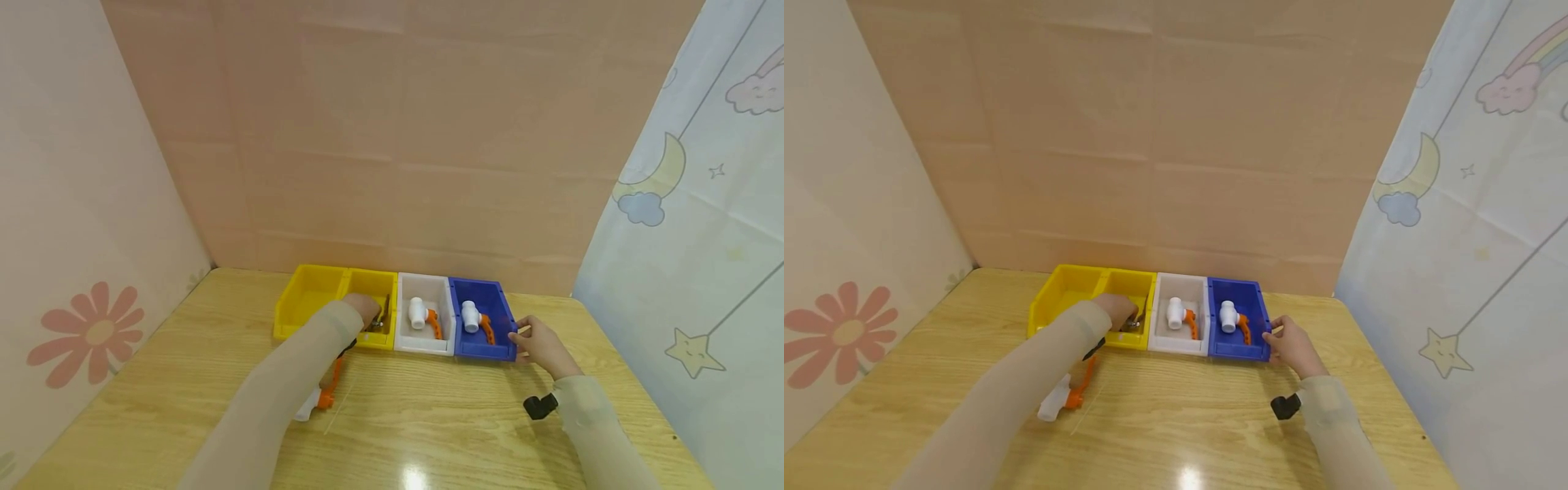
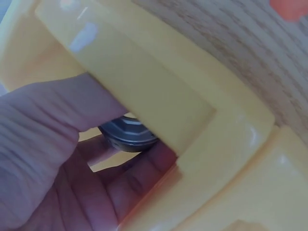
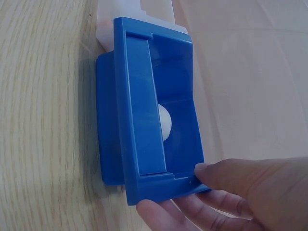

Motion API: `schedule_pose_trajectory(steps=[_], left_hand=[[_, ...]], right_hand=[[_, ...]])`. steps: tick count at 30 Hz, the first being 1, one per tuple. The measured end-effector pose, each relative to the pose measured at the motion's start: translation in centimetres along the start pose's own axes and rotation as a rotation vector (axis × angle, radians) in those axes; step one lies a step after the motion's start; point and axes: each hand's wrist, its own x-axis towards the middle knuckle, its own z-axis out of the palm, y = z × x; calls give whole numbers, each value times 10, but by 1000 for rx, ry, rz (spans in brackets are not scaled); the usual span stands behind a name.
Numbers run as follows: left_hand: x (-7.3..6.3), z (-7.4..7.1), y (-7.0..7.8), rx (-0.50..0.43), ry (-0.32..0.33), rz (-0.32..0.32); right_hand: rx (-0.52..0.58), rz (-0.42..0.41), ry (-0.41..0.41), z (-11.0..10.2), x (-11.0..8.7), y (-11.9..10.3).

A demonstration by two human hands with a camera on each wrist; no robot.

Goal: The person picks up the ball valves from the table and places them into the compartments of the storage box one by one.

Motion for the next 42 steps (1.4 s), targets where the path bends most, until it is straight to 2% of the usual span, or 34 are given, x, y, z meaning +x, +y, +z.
schedule_pose_trajectory(steps=[7, 18, 23, 29, 35, 42], left_hand=[[1, 0, -2, -37, -28, -8], [10, 3, -6, -79, -78, -4], [7, -1, -6, -90, -102, -2], [-1, -12, -7, -116, -89, 9], [-3, -18, -15, -275, -91, 36], [-12, -22, -28, -421, -59, 113]], right_hand=[[-3, -11, -4, 1, 1, -1], [-7, -2, 1, 1, 2, -3], [-10, 1, 0, 1, 2, -2], [-15, -2, 3, 0, 1, -2], [-26, 2, 3, -1, 0, -1], [-27, 1, 4, 0, 0, 0]])
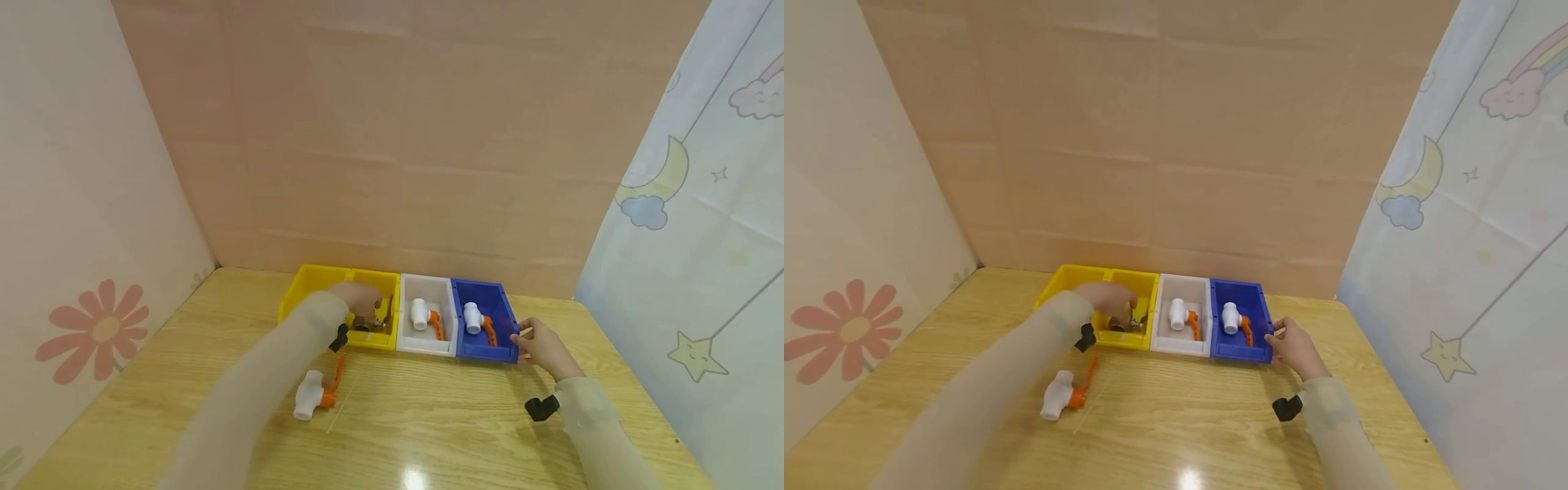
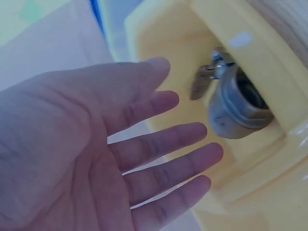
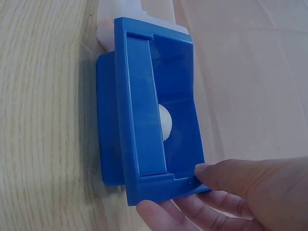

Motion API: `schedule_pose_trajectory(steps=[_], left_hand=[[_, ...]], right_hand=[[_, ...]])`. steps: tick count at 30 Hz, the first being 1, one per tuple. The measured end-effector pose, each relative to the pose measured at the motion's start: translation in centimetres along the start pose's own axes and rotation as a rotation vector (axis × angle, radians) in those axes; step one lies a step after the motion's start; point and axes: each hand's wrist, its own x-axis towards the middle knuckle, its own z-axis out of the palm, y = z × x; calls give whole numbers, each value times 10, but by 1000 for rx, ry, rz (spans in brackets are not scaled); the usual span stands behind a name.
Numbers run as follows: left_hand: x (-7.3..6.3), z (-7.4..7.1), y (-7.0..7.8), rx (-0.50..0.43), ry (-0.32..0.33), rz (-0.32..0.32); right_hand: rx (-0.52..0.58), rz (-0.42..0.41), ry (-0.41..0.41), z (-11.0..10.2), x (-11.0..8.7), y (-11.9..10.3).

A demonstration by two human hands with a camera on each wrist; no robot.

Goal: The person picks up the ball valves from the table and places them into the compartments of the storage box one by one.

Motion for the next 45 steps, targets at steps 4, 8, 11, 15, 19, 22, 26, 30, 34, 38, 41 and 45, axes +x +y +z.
schedule_pose_trajectory(steps=[4, 8, 11, 15, 19, 22, 26, 30, 34, 38, 41, 45], left_hand=[[-12, -5, -2, -44, 38, 32], [-25, -7, -2, -75, 74, 41], [-33, -6, -2, -89, 96, 42], [-42, -3, -3, -95, 118, 56], [-51, 1, -4, -99, 138, 81], [-60, 5, -2, -84, 176, 97], [-70, 12, -1, -88, 250, 103], [-77, 18, -3, -109, 319, 109], [-84, 25, -5, -129, 347, 99], [-90, 34, -8, -135, 331, 63], [-93, 43, -10, -125, 320, 28], [-95, 54, -13, -128, 314, -7]], right_hand=[[4, 6, -2, 0, 0, 1], [5, 6, -1, 0, 0, 1], [1, 8, 1, 1, 1, 0], [-2, 5, -3, 0, 1, -2], [-6, 3, -4, 0, 1, -3], [-7, 6, -2, 0, 2, -3], [-12, 1, -5, 1, 2, -2], [-15, 4, -7, 1, 1, -2], [-8, 6, -7, 3, 0, -2], [-1, 4, -6, 4, 0, -2], [-4, -1, -7, 3, 0, -1], [-12, -3, -6, 1, 1, 0]])
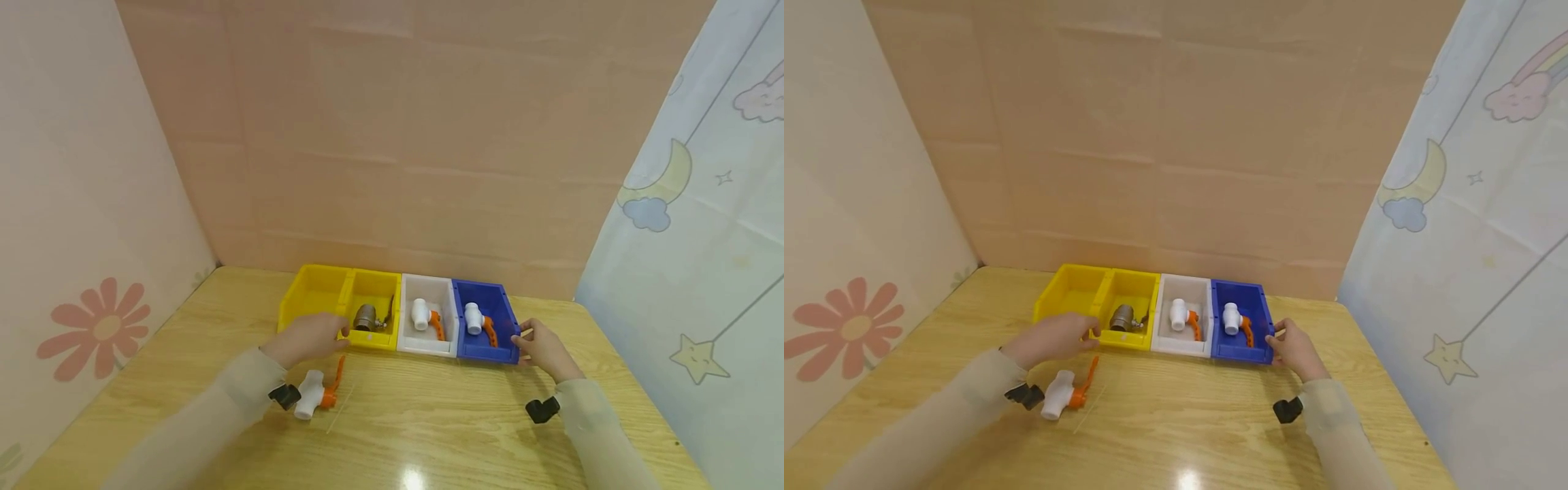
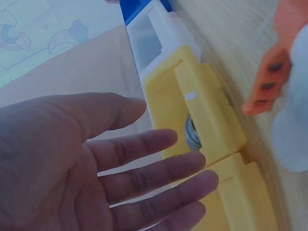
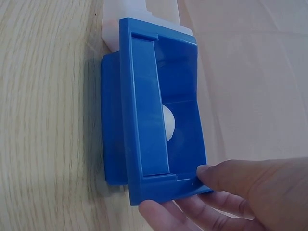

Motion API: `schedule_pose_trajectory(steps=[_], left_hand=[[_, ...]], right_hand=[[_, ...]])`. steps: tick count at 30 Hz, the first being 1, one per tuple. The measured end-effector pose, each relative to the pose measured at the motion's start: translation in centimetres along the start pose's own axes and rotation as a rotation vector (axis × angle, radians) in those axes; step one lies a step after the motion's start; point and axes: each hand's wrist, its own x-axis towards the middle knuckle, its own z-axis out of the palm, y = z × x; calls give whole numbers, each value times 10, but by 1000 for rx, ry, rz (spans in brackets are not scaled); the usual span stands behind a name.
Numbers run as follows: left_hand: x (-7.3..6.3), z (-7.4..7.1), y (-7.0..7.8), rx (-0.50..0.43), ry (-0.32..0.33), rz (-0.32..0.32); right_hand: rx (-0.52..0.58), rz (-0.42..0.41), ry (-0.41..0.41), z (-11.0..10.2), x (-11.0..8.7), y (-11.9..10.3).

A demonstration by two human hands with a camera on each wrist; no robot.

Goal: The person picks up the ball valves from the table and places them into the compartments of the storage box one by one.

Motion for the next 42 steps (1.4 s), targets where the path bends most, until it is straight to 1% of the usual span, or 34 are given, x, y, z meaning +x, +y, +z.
schedule_pose_trajectory(steps=[4, 9, 11, 16, 22, 26, 29, 32, 39, 42], left_hand=[[-6, 10, -2, -19, -24, -36], [-15, 21, 0, 17, -49, -71], [-19, 24, 2, 38, -51, -74], [-26, 27, 6, 43, -71, -89], [-28, 36, 4, 70, -89, -109], [-29, 39, 3, 55, -134, -115], [-31, 40, 3, 50, -149, -112], [-32, 42, 5, 73, -140, -105], [-36, 46, 11, 194, -104, -86], [-39, 45, 14, 208, -89, -91]], right_hand=[[-8, 2, 2, -1, 0, 1], [-13, 6, 4, 0, 1, 1], [-14, 8, 5, 0, 1, 1], [-12, 15, 5, 0, 0, 1], [-12, 12, 8, 0, 1, 2], [-12, 9, 9, 1, 2, 1], [-9, 10, 9, 0, 1, 1], [-8, 8, 8, -1, 1, 0], [-14, 2, 7, -1, 1, 1], [-12, 0, 8, 0, 2, 1]])
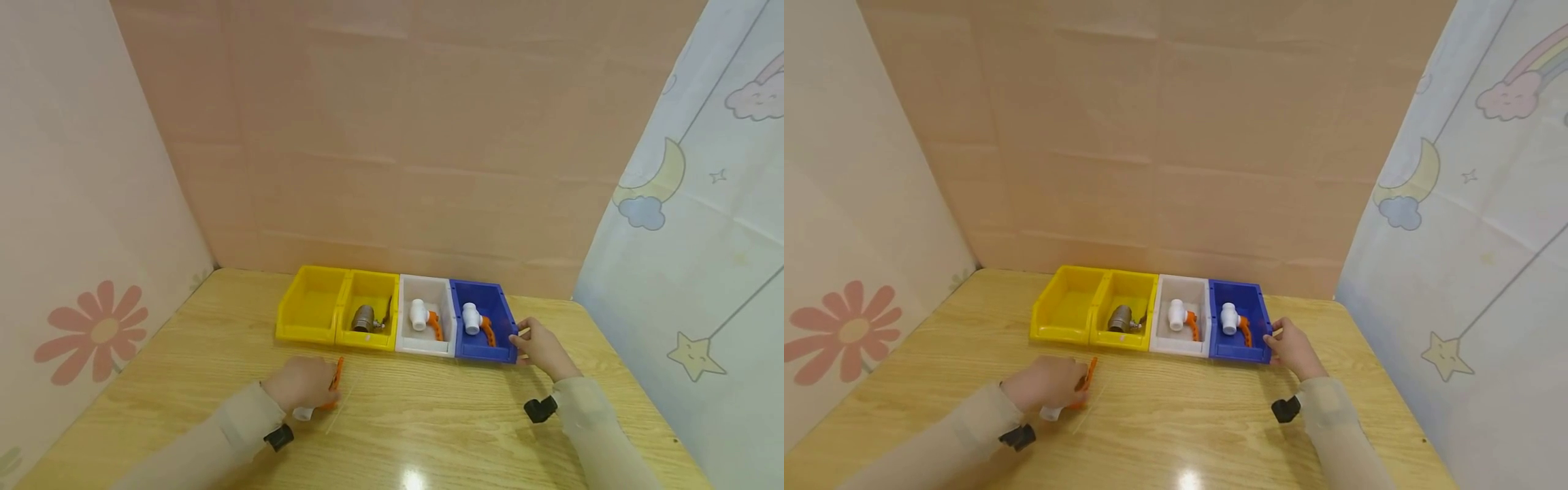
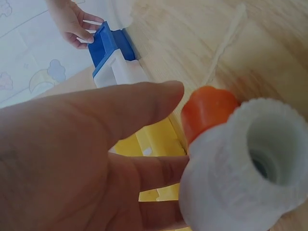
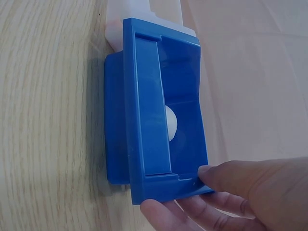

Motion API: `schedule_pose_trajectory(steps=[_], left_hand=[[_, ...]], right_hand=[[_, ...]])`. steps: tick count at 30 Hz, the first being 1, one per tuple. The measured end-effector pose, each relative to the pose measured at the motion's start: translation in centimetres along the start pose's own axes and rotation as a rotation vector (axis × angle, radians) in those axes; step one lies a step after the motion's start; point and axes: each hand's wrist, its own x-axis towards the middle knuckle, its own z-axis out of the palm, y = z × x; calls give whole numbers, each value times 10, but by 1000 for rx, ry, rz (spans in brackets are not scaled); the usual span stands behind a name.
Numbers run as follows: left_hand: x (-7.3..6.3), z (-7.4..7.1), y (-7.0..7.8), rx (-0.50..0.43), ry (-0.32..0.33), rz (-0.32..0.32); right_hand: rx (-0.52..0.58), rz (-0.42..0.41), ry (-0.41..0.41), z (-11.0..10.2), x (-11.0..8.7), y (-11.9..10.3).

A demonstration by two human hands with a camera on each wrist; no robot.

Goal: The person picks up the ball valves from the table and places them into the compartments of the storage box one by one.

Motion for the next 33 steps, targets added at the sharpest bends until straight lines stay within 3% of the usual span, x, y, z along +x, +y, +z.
schedule_pose_trajectory(steps=[4, 13, 33], left_hand=[[-2, 1, 3, -20, 21, -6], [-1, 4, 6, 78, 32, -21], [-1, 5, 8, 25, 14, -57]], right_hand=[[-3, 2, 2, 1, 0, 0], [5, 7, 3, 1, 2, 2], [12, -3, -1, 1, 0, 1]])
